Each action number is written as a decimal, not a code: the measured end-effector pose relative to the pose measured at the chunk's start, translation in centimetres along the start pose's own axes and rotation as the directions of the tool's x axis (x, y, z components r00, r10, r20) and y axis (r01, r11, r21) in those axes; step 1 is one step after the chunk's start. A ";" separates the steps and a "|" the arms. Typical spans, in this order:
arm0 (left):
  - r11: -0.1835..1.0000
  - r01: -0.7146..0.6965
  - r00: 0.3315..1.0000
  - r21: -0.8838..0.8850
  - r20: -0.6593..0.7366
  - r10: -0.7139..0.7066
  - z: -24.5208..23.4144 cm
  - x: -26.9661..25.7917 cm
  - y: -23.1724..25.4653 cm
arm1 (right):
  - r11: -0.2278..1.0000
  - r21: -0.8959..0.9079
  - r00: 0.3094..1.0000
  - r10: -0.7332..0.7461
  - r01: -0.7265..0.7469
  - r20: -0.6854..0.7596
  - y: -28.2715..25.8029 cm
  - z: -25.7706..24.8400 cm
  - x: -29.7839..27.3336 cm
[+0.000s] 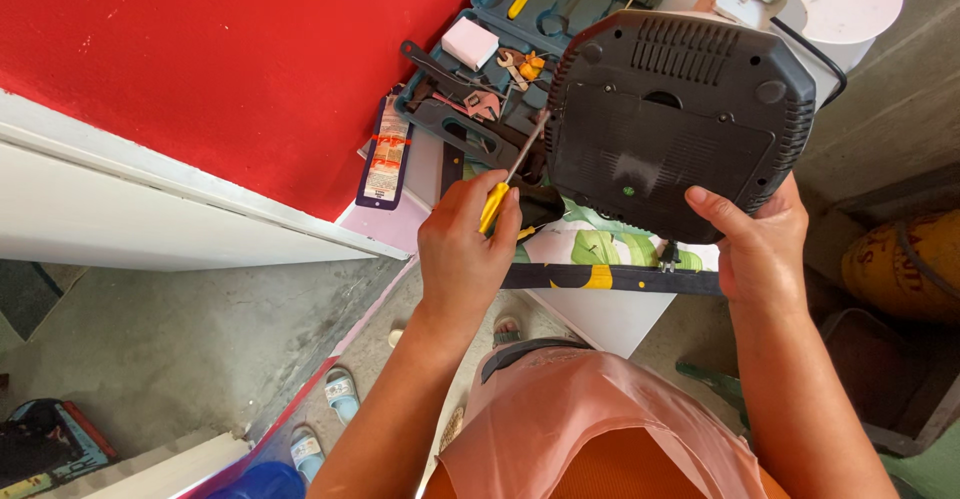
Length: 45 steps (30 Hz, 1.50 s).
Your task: The person uses a yellow-handled screwdriver to repeatedly tighten and loosen screws on the back casing of a white and black electric fan. The fan is held steady with the left hand while the right hand operates the tool on the screw holes.
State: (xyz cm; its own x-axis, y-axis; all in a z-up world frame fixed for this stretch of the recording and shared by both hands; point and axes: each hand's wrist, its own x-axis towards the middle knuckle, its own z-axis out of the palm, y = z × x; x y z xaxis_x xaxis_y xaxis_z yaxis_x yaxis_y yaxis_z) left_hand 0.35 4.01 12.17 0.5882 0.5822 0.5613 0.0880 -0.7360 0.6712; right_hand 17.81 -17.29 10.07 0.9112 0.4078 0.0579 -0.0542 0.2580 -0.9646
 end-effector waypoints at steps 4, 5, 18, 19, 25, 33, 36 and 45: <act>1.000 -0.004 1.000 0.011 -0.007 0.004 -0.3 -0.3 0.1 | 1.000 0.020 1.000 -0.021 0.020 0.020 0.2 0.3 0.2; 1.000 -0.002 1.000 0.017 -0.004 0.003 -0.3 -0.3 0.1 | 0.999 0.031 0.999 -0.025 0.024 0.028 0.3 0.4 0.1; 0.948 -0.181 0.983 0.263 0.065 0.170 -1.1 2.1 1.1 | 1.000 0.005 1.000 -0.020 0.020 0.024 0.5 -0.3 -0.2; 0.948 -0.185 0.982 0.259 0.077 0.171 -0.8 2.2 1.0 | 1.000 0.011 0.999 -0.019 0.019 0.030 0.6 -0.2 -0.2; 0.969 -0.152 0.988 0.192 0.052 0.145 1.1 2.3 -0.3 | 0.999 -0.046 0.999 -0.025 0.027 0.035 1.2 -0.4 -0.1; 0.954 0.299 0.943 0.002 0.151 -0.296 1.4 2.8 -1.7 | 0.995 -0.097 0.999 -0.022 0.025 0.028 2.1 -0.4 -0.2; 0.951 0.305 0.931 -0.049 0.226 -0.287 0.7 2.3 -1.7 | 0.995 -0.099 0.999 -0.029 0.032 0.034 2.3 -0.4 -0.1; 0.767 -0.453 0.889 0.455 0.166 0.427 -0.6 0.3 -3.6 | 0.991 -0.131 0.999 -0.020 0.024 0.033 3.1 -0.3 -0.1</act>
State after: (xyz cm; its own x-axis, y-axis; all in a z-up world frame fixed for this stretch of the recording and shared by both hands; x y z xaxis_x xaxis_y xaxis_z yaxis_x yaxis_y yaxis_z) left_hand -0.25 7.04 10.26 0.6936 0.1462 0.7054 0.1667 -0.9852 0.0402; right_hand 17.67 -16.76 7.01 0.8981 0.4313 0.0856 0.0218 0.1508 -0.9883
